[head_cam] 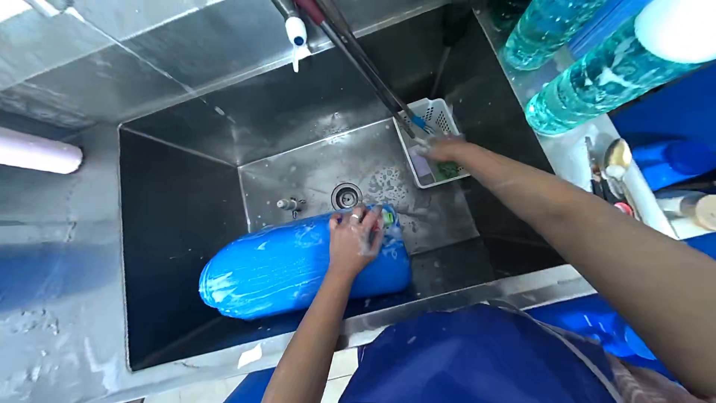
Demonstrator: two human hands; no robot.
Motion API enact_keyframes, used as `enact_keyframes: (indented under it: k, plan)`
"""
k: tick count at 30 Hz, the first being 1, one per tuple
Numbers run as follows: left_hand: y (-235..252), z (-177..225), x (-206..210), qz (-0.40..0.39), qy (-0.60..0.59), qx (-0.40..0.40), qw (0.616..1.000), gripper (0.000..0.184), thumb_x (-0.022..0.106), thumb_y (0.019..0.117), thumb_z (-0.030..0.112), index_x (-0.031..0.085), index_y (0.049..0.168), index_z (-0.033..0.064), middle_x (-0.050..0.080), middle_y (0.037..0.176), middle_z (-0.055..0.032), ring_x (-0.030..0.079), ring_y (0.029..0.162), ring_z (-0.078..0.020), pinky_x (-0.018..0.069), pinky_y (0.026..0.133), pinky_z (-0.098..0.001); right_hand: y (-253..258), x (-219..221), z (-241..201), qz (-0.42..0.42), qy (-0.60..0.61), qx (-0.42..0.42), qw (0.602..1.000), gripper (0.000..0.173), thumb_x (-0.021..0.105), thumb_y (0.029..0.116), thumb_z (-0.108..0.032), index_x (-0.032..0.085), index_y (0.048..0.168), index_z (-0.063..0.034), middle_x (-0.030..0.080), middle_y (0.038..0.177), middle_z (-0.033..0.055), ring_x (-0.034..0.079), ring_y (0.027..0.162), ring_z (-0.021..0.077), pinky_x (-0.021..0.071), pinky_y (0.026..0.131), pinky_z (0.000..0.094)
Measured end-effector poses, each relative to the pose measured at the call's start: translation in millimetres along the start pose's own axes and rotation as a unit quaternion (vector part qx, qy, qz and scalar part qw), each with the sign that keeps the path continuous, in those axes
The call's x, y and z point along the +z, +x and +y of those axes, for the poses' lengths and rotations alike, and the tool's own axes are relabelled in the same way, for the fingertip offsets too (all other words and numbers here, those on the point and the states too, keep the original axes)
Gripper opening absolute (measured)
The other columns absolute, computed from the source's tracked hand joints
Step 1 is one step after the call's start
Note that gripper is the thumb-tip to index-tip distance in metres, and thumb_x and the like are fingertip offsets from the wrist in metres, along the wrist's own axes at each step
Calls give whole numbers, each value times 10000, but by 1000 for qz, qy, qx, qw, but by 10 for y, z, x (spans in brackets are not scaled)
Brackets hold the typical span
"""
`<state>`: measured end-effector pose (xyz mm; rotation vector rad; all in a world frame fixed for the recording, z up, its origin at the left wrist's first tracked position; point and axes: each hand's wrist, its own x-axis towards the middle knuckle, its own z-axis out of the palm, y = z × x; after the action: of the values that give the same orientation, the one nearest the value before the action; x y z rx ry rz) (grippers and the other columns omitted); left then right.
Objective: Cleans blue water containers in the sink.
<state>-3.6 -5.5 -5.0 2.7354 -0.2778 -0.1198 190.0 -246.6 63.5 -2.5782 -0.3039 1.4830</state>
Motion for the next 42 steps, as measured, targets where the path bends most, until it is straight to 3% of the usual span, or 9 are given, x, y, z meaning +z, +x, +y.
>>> enact_keyframes:
  k: [2, 4, 10, 17, 23, 26, 33, 36, 42]
  plan:
    - [21, 41, -34, -28, 2, -8, 1000, 377, 643, 942, 247, 717, 1267, 71, 724, 1204, -193, 704, 1085, -399, 436, 986, -665, 1367, 734, 579, 149, 39, 1, 988, 362, 601, 1008, -95, 611, 1223, 195, 519, 1383, 408, 446, 1352, 575, 300, 1108, 742]
    - [67, 90, -70, -40, 0, -43, 998, 392, 644, 953, 268, 709, 1221, -11, 747, 1109, -204, 725, 1021, -400, 432, 1005, -664, 2120, 911, 833, 73, 53, 5, 996, 393, 585, 1029, -130, 583, 1279, 172, 532, 1384, 387, 489, 1341, 532, 367, 1093, 698]
    - [90, 124, 9, 11, 67, -60, 996, 519, 552, 959, 449, 734, 966, -37, 739, 770, -143, 744, 726, -324, 544, 824, -573, 2518, 1200, 518, 85, 192, 106, 972, 364, 487, 1055, -73, 552, 1334, 151, 527, 1432, 342, 507, 1357, 485, 406, 1103, 635]
    - [-11, 78, 23, 32, 55, -6, 998, 498, 535, 837, 356, 729, 1132, 5, 763, 1014, -145, 743, 917, -319, 517, 854, -548, 2784, 1229, 532, 84, 177, 132, 972, 382, 476, 1070, -108, 538, 1380, 107, 536, 1444, 310, 518, 1358, 459, 419, 1099, 610]
    - [20, 47, -109, -13, -16, -33, 999, 444, 667, 877, 299, 706, 1128, -66, 769, 979, -176, 753, 916, -343, 496, 946, -588, 2444, 983, 711, 43, 219, 79, 972, 426, 569, 1031, -119, 528, 1376, 127, 532, 1416, 345, 514, 1345, 464, 386, 1116, 604]
    - [87, 92, -180, -79, -21, -73, 994, 474, 632, 969, 362, 692, 1105, -88, 754, 958, -216, 741, 941, -376, 447, 1033, -587, 2282, 846, 806, 63, 329, 41, 941, 360, 536, 1046, -65, 519, 1350, 127, 595, 1263, 336, 629, 1097, 415, 494, 978, 550]
    - [126, 50, -251, -145, -31, -37, 988, 443, 617, 1006, 250, 609, 1368, -6, 653, 1327, -235, 612, 1262, -384, 354, 1125, -599, 879, 306, 421, 200, 211, -138, 947, 429, 363, 1136, -228, 507, 1421, 59, 590, 1296, 353, 571, 1216, 505, 406, 1049, 646]
    - [166, 86, -246, -159, -15, -86, 983, 457, 573, 1043, 359, 618, 1288, -24, 713, 1160, -222, 661, 1163, -360, 356, 1140, -554, 93, 572, 397, 188, 99, -189, 959, 288, 482, 1097, -145, 670, 1221, 35, 692, 998, 253, 662, 918, 408, 497, 890, 613]
    - [197, 90, -184, -138, 14, -112, 984, 526, 467, 1076, 445, 685, 1143, -30, 725, 1055, -244, 683, 1085, -399, 420, 1056, -589, -84, 1601, -309, 172, -42, -227, 958, 251, 528, 1070, -148, 699, 1163, 9, 710, 1080, 263, 675, 1067, 468, 499, 936, 661]
